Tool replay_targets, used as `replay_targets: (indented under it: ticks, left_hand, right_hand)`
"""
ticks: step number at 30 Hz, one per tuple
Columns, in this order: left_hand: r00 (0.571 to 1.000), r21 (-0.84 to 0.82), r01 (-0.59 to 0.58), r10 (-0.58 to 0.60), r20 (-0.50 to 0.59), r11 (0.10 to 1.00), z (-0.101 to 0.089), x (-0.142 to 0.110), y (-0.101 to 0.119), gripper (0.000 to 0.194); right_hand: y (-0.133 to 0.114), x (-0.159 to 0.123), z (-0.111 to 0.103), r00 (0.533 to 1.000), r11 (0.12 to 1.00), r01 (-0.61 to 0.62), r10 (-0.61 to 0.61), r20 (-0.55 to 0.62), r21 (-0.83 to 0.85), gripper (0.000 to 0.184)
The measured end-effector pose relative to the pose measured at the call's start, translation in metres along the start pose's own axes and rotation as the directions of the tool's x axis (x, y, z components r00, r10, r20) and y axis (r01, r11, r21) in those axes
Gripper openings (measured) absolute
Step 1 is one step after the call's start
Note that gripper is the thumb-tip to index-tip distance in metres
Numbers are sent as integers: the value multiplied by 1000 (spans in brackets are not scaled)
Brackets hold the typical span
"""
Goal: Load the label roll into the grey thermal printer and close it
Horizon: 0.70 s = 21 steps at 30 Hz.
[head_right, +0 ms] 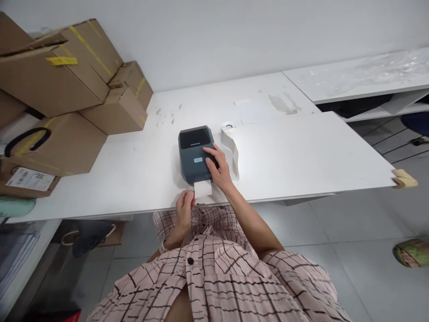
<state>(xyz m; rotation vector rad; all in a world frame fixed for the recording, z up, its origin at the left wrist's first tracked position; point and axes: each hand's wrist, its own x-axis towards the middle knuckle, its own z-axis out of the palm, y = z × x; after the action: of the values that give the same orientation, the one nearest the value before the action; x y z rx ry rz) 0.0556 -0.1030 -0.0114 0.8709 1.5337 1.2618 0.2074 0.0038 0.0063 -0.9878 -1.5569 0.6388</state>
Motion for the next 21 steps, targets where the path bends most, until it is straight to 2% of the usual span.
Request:
replay_targets:
  ticks: [2, 4, 8, 10, 13, 15, 16, 18, 19, 21]
  left_hand:
    - [967, -92, 169, -147, 208, 981, 6, -2, 4, 52]
    - [938, -157, 229, -175, 299, 961, 13, 2, 14, 50]
    - [959, -140, 132, -91, 267, 981, 17, 9, 21, 49]
    - [961, -92, 91, -63, 270, 992, 12, 7, 14, 49]
    - [956, -12, 39, -33, 291, 999, -2, 5, 1, 46]
    - [987, 7, -10, 9, 162, 1000, -12, 9, -2, 41]
    - [997, 6, -54, 54, 46, 998, -15, 13, -1, 37]
    - [971, 18, -173, 174, -166, 985, -20, 24, 5, 27]
    - [949, 35, -230, 232, -214, 973, -20, 30, 9, 29]
    - [935, 52, -293, 297, -191, 955, -17, 40, 18, 43]
  right_hand:
    - [0, -1, 0, 1000, 1000, 10, -10, -9, 7, 32]
    - [0, 0, 1, 999, 999, 36, -36, -16, 0, 31]
    - [0, 5, -1, 986, 973, 164, -165, 7, -162, 34]
    - [-2, 9, -5, 967, 923, 255, -238, 92, -289, 35]
    - [-10, 11, -9, 912, 829, 398, -311, 267, -392, 33]
    - [-17, 10, -8, 880, 783, 454, -319, 352, -425, 30]
    - [-21, 9, -7, 873, 773, 461, -305, 382, -436, 29]
    - [-27, 6, -6, 877, 788, 436, -265, 401, -435, 28]
    - [-28, 4, -5, 893, 817, 400, -245, 378, -415, 27]
    - [-25, -2, -7, 959, 909, 244, -174, 225, -338, 31]
